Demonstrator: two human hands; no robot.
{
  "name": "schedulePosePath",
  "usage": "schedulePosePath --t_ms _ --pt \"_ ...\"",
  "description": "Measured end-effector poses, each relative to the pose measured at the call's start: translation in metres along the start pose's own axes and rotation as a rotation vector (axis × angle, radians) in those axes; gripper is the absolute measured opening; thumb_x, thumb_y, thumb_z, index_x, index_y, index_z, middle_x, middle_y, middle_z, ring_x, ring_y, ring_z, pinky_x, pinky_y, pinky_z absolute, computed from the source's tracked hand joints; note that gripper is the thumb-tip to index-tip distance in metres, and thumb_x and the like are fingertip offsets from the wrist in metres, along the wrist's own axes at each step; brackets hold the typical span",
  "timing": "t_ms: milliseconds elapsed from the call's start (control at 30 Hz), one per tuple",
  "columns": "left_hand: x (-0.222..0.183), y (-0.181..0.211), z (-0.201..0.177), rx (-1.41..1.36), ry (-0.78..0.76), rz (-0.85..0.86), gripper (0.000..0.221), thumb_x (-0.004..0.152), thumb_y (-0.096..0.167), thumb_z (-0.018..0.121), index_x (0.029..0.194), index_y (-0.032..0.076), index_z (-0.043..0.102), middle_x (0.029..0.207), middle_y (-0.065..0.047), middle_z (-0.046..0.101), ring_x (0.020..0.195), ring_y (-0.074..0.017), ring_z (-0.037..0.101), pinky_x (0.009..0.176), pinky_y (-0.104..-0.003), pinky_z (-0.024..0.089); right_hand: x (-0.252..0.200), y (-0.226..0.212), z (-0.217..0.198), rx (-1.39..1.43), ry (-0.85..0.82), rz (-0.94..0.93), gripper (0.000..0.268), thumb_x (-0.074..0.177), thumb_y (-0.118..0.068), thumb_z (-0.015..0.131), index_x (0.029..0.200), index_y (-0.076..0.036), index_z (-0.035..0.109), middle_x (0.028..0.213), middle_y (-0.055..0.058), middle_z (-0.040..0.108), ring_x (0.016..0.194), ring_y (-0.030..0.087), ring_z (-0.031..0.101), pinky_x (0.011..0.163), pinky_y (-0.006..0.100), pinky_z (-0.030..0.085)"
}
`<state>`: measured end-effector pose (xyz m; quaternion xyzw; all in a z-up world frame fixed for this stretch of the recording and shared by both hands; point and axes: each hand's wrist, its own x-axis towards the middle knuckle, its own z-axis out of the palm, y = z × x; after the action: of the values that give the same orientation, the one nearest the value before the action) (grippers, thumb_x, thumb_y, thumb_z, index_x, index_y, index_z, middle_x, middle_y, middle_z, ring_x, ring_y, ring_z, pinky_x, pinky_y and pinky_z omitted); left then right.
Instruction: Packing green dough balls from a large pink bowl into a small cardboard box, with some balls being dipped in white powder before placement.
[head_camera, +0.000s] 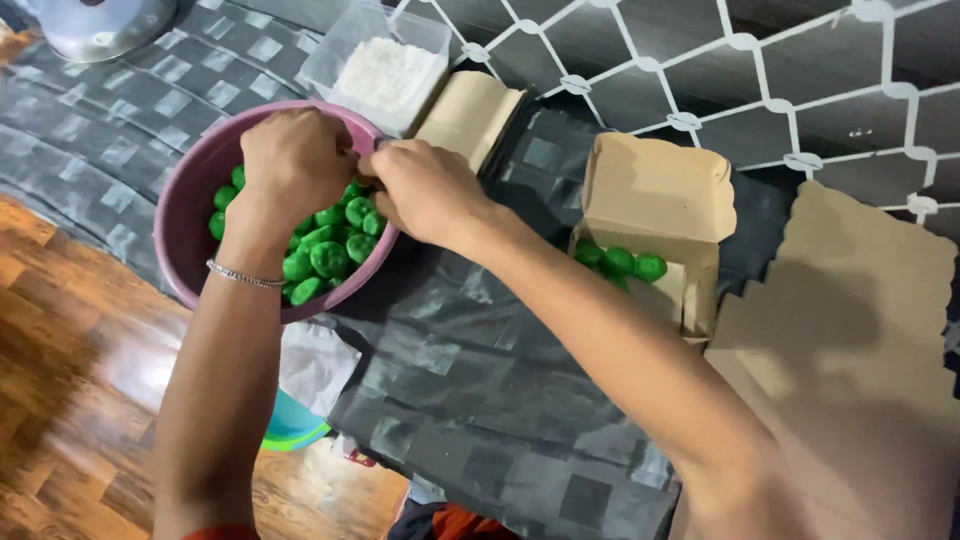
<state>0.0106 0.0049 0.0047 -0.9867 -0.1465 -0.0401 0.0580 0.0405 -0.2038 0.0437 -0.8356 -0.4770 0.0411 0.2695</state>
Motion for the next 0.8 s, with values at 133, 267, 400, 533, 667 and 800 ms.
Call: schedulePosePath --t_ms 133,267,400,533,667,800 --pt "-0.003 0.002 -0.009 0.05 -0.147 0.014 0.025 0.079 0.031 0.061 0.091 0.019 0.08 0.091 -0.006 0.074 0.098 -0.0333 0.073 0.081 -0.054 0.06 0.041 0.011 0.04 -0.054 -0.078 0.111 0.015 0.082 -0.019 0.057 0.089 -0.011 0.067 0.096 0.009 0.073 0.098 0.038 0.072 0.081 0.059 0.059" --pt "-0.006 0.003 -0.015 0.086 -0.3 0.06 0.036 0.078 0.037 0.063 0.103 0.018 0.08 0.106 -0.006 0.077 0.112 -0.033 0.071 0.093 -0.055 0.057 0.063 0.027 0.06 -0.226 -0.026 0.082 0.013 0.078 -0.015 0.06 0.09 -0.015 0.067 0.088 0.007 0.073 0.088 0.04 0.075 0.074 0.056 0.06" --pt "0.003 -0.003 -0.008 0.067 -0.349 0.085 0.049 0.078 0.05 0.064 0.112 0.017 0.08 0.11 -0.007 0.079 0.113 -0.0342 0.072 0.094 -0.057 0.056 0.068 0.031 0.064 -0.316 -0.01 0.007 0.015 0.074 -0.009 0.064 0.087 -0.015 0.067 0.082 0.009 0.073 0.08 0.044 0.074 0.067 0.056 0.06" --pt "-0.001 0.004 -0.021 0.014 -0.374 0.075 0.051 0.079 0.051 0.059 0.11 0.016 0.08 0.11 -0.009 0.078 0.115 -0.0336 0.071 0.097 -0.056 0.055 0.058 0.014 0.05 -0.316 -0.047 0.038 0.019 0.08 -0.006 0.061 0.096 -0.01 0.07 0.091 0.014 0.074 0.09 0.047 0.074 0.077 0.059 0.06" --pt "-0.007 0.017 -0.037 -0.023 -0.366 0.046 0.055 0.079 0.052 0.059 0.114 0.015 0.078 0.114 -0.008 0.077 0.117 -0.0327 0.07 0.099 -0.056 0.055 0.058 0.016 0.051 -0.305 -0.035 0.047 0.019 0.081 -0.007 0.062 0.098 -0.01 0.07 0.092 0.014 0.074 0.091 0.046 0.074 0.077 0.058 0.06" --pt "-0.003 0.011 -0.037 -0.091 -0.362 -0.011 0.058 0.081 0.054 0.059 0.116 0.012 0.077 0.117 -0.013 0.077 0.121 -0.0358 0.068 0.1 -0.057 0.053 0.048 0.013 0.037 -0.225 -0.046 0.057 0.025 0.083 -0.009 0.065 0.108 -0.006 0.068 0.1 0.021 0.073 0.098 0.05 0.071 0.084 0.062 0.058"
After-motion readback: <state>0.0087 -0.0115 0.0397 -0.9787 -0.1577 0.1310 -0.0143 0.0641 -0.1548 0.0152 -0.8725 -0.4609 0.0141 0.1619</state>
